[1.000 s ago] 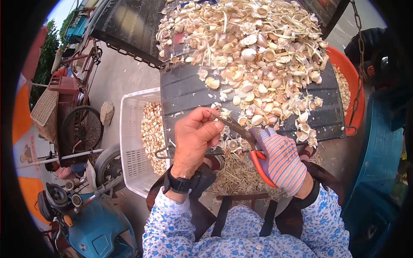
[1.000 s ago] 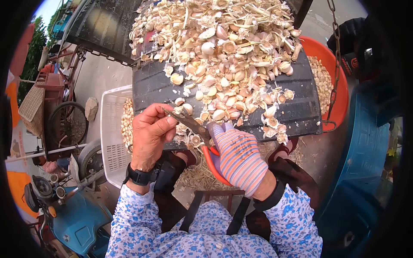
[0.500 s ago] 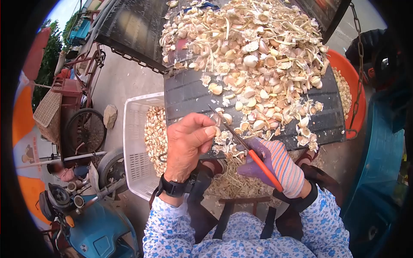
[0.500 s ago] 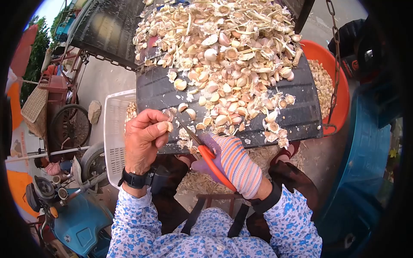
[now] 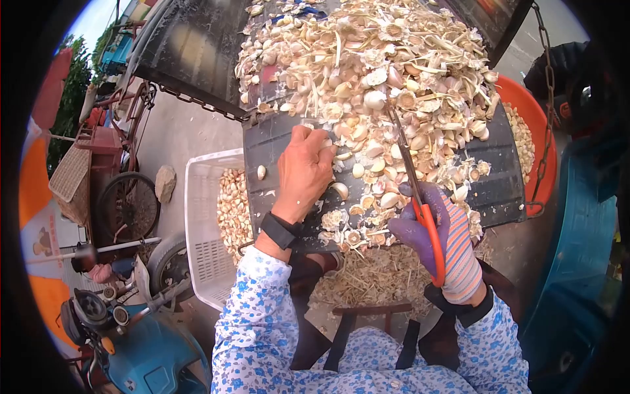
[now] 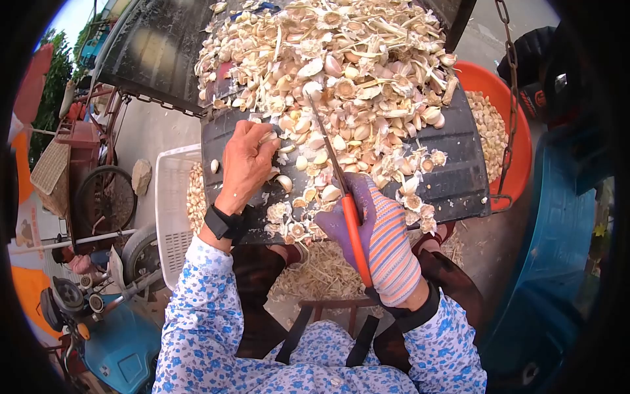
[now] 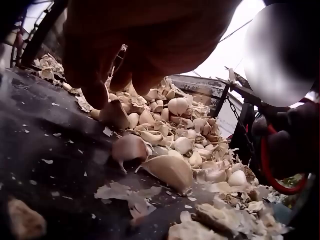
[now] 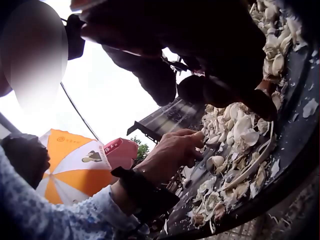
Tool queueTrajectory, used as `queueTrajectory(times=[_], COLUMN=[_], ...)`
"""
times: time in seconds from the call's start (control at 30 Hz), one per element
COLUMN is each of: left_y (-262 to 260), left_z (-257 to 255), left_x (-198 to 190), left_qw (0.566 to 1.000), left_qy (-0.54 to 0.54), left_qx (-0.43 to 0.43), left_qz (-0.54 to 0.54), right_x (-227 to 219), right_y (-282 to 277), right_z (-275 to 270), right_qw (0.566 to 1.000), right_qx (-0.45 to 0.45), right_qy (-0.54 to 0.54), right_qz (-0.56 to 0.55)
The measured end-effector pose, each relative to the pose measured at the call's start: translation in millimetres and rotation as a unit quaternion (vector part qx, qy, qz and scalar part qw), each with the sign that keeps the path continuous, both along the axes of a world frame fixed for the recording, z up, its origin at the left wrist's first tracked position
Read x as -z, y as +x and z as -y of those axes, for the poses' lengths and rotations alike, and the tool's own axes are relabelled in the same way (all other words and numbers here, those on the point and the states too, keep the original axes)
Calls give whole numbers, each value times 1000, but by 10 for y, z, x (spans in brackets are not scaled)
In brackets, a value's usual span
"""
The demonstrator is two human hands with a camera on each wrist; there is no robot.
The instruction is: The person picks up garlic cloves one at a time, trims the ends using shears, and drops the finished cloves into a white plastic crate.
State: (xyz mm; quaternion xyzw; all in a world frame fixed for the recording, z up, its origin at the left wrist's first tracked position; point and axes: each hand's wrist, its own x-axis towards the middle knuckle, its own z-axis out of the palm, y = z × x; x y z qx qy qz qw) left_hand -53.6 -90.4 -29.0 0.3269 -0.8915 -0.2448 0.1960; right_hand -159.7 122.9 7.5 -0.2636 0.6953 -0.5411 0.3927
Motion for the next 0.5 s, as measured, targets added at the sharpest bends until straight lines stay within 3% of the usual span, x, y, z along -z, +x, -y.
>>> queueTrajectory(times=[0.2,0.33,0.4,0.47,0.5], left_y=[196,355,384,417,466], left_z=[13,-22,-58,-53,-6], left_x=[114,126,39,-38,-28], left_qw=[999,998,988,948,966], left_qy=[-35,-35,134,278,221], left_qx=[32,41,-61,-143,-124], left_qz=[-11,-19,-38,-61,-53], right_x=[-66,14,12,-5,-28], right_y=[15,70,64,70,68], right_z=[0,-14,-24,-10,17], right_qw=[998,996,996,999,999], right_qx=[-24,-33,-33,-2,12], right_qy=[48,14,16,16,12], right_qz=[-34,-85,-86,-48,-30])
